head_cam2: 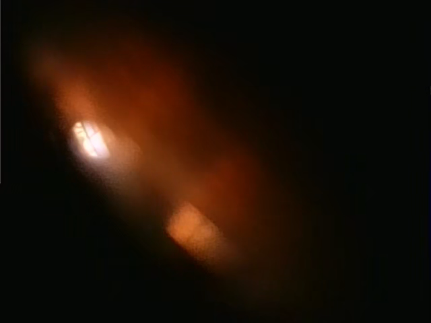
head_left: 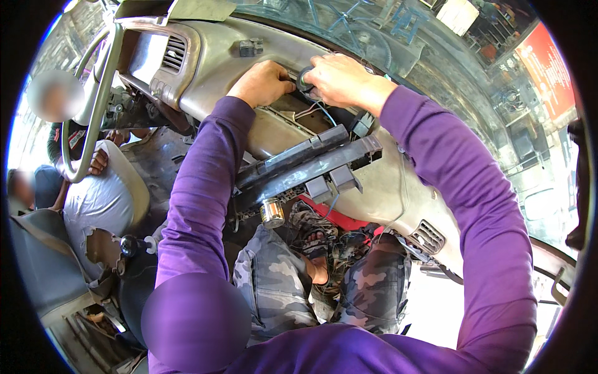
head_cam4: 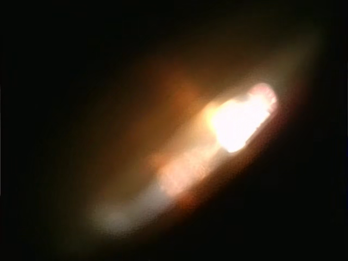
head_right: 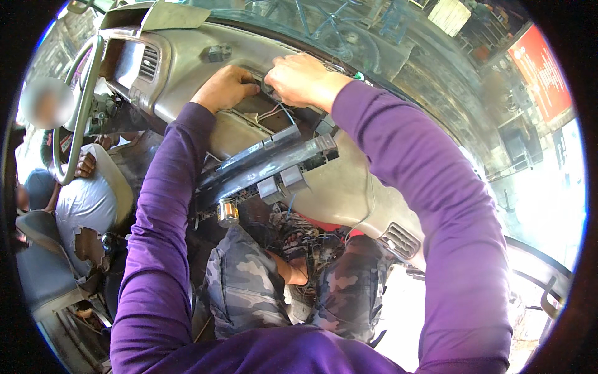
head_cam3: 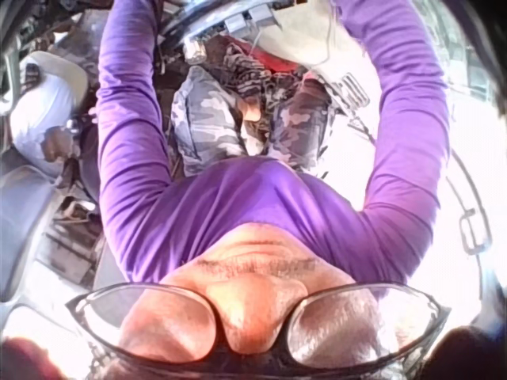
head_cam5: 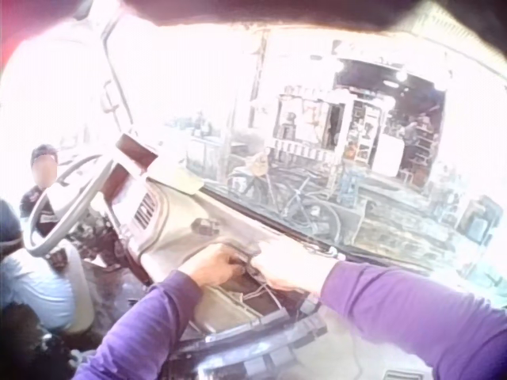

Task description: The person removes and reattaches dashboard panels inside a car, using a screwdriver to loosen screws and hands to align and snap the panels into place. The person also moves a seat cushion aside to access the dashboard area.

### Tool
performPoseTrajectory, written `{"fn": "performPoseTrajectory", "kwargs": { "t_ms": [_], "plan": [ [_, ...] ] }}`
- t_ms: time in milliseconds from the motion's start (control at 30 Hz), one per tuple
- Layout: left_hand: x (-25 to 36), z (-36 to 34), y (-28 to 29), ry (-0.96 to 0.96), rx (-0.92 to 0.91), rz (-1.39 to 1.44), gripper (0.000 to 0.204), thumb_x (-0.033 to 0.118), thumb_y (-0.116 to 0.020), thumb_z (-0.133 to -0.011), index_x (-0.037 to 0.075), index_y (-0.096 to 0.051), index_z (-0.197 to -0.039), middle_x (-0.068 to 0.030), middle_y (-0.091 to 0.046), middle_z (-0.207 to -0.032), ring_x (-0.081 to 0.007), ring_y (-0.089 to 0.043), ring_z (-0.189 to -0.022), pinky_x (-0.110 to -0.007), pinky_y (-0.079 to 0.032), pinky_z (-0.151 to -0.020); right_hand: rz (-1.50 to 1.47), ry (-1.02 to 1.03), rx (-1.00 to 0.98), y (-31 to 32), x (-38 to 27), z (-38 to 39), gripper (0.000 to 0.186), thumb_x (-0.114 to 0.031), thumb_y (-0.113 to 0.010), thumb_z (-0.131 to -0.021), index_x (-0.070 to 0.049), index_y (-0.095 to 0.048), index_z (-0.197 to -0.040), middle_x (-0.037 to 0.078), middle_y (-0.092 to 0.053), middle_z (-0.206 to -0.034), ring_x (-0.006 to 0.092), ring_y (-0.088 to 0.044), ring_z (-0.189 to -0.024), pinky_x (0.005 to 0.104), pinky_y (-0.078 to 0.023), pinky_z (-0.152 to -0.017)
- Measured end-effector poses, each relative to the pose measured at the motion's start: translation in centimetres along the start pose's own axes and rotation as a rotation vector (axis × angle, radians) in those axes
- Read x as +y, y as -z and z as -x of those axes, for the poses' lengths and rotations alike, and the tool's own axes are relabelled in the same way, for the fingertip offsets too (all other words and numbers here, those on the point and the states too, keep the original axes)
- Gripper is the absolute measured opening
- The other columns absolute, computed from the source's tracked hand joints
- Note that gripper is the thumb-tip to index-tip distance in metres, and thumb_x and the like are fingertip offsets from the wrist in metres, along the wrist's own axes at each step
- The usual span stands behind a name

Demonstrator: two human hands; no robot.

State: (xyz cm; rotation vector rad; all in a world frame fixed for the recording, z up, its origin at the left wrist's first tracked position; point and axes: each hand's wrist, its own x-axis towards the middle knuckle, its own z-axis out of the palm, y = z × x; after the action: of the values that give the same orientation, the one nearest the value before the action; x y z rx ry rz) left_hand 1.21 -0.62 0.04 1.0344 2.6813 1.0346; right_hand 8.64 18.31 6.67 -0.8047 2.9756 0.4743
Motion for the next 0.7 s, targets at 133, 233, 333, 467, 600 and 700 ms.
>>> {"fn": "performPoseTrajectory", "kwargs": {
  "t_ms": [133, 233, 333, 467, 600, 700],
  "plan": [
    [-0.7, -0.4, -0.1, -0.025, -0.007, 0.094, 0.032, 0.027, -0.075, -0.084, -0.002, -0.075, -0.098, -0.0224, -0.072, -0.085, -0.0315, -0.070, -0.074, -0.043, -0.053, -0.074, -0.279, 0.092, -0.031, -0.1, 0.3, 1.3, 0.032, -0.027, -0.067, -0.096, -0.007, -0.070, -0.122, 0.018, -0.067, -0.113, 0.0396, -0.062, -0.113, 0.0486, -0.050, -0.098],
    [-0.8, -0.2, 0.0, -0.073, -0.023, 0.181, 0.031, 0.027, -0.075, -0.086, -0.003, -0.075, -0.098, -0.0223, -0.072, -0.082, -0.0281, -0.069, -0.072, -0.040, -0.053, -0.072, -0.423, 0.229, 0.052, -1.7, 0.0, 1.2, 0.028, -0.019, -0.066, -0.095, -0.005, -0.069, -0.119, 0.018, -0.067, -0.115, 0.0404, -0.062, -0.113, 0.0478, -0.050, -0.097],
    [-1.5, -0.6, -0.4, -0.186, 0.093, 0.165, 0.032, 0.027, -0.075, -0.086, -0.003, -0.075, -0.098, -0.0222, -0.072, -0.081, -0.0275, -0.069, -0.072, -0.039, -0.053, -0.072, -0.403, 0.198, 0.082, -2.1, 0.2, -0.3, 0.026, -0.015, -0.067, -0.093, -0.003, -0.068, -0.116, 0.019, -0.068, -0.111, 0.0408, -0.063, -0.111, 0.0479, -0.051, -0.094],
    [-1.2, -0.2, -0.4, -0.141, 0.102, 0.194, 0.032, 0.025, -0.074, -0.084, -0.005, -0.075, -0.096, -0.0227, -0.072, -0.081, -0.0266, -0.069, -0.073, -0.038, -0.053, -0.074, -0.337, -0.063, 0.178, -2.7, 0.1, -0.2, 0.036, -0.027, -0.079, -0.082, -0.002, -0.065, -0.105, 0.020, -0.068, -0.107, 0.0418, -0.065, -0.103, 0.0491, -0.052, -0.089],
    [0.3, 0.3, 0.3, -0.160, 0.041, 0.163, 0.030, 0.023, -0.074, -0.082, -0.006, -0.075, -0.094, -0.0173, -0.073, -0.080, -0.0196, -0.066, -0.074, -0.035, -0.053, -0.075, -0.316, 0.009, 0.354, -4.5, 0.8, -1.1, 0.047, -0.032, -0.081, -0.077, -0.005, -0.061, -0.109, 0.019, -0.068, -0.107, 0.0412, -0.067, -0.100, 0.0483, -0.054, -0.087],
    [0.2, 0.4, 0.4, -0.175, 0.009, 0.146, 0.030, 0.022, -0.074, -0.081, -0.005, -0.075, -0.091, -0.0140, -0.072, -0.076, -0.0153, -0.063, -0.072, -0.033, -0.052, -0.074, -0.249, 0.053, 0.429, -4.6, -0.1, -2.4, 0.045, -0.028, -0.079, -0.077, -0.009, -0.060, -0.113, 0.017, -0.064, -0.112, 0.0385, -0.069, -0.096, 0.0473, -0.057, -0.083]
  ]
}}
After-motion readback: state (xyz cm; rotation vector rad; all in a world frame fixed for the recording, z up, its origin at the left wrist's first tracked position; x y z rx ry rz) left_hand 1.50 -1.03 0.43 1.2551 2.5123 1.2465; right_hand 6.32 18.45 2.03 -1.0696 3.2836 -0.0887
